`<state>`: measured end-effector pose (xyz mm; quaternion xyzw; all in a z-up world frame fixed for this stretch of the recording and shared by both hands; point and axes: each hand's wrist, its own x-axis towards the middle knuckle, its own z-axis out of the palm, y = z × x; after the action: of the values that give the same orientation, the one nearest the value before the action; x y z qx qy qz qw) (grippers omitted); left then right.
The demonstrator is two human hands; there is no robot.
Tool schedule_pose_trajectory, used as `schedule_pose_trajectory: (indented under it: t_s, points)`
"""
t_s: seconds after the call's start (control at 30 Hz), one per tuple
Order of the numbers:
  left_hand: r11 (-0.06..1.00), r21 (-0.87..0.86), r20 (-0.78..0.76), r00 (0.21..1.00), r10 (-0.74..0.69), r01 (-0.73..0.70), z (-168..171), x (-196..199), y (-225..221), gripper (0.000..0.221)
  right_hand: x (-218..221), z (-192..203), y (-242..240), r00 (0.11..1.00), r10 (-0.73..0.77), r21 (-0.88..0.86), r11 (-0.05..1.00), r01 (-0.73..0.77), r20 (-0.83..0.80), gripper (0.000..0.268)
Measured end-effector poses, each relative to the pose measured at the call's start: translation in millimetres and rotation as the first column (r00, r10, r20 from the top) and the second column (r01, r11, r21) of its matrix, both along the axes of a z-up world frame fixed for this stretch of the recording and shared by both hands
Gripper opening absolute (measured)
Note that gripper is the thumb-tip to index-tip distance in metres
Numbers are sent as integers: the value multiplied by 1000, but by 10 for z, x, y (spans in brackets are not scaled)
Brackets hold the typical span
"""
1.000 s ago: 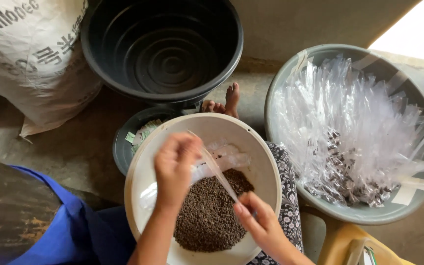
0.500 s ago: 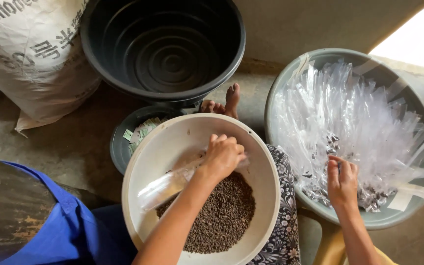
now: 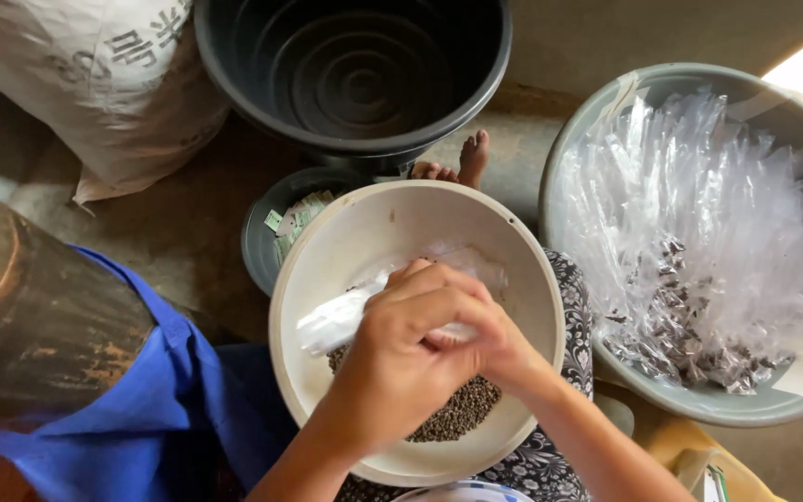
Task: Manually filling small plastic bags with food pellets from a large bowl
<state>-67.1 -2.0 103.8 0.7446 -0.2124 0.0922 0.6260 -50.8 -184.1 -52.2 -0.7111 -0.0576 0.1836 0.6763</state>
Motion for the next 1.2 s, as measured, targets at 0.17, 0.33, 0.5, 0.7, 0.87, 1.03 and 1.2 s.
schedule_pose_trajectory:
  t_s: [0.17, 0.33, 0.5, 0.7, 0.87, 1.03, 1.2]
  points:
    - [985, -159, -96, 992, -83, 67, 418, -244, 293, 29, 115, -734, -123, 984, 181, -253, 952, -173, 6, 12]
    - [978, -198, -237, 971, 19, -67, -132, -254, 222, 45, 88, -727, -177, 914, -21, -129, 991, -34, -406, 19]
    - [992, -66, -289, 953, 88, -111, -846, -383, -7, 28, 123, 451, -307, 958, -85, 296, 941, 167, -273, 24]
    - [990, -70, -324, 942, 90, -118, -831, -256, -289, 47, 157, 1277, -298, 788, 347, -344, 921, -183, 509, 10]
    - [982, -39, -96, 979, 180, -185, -495, -39, -190, 25, 44, 847, -341, 887, 22, -52, 999, 2, 460, 14]
    - [944, -44, -28, 945, 325, -326, 30, -16, -63, 31, -196, 113, -18, 884, 377, -264, 914, -307, 277, 15]
    - [993, 64, -169, 981, -90, 102, -395, 60, -197, 81, -133, 766, -80, 884, -9, -80, 995, 52, 467, 9]
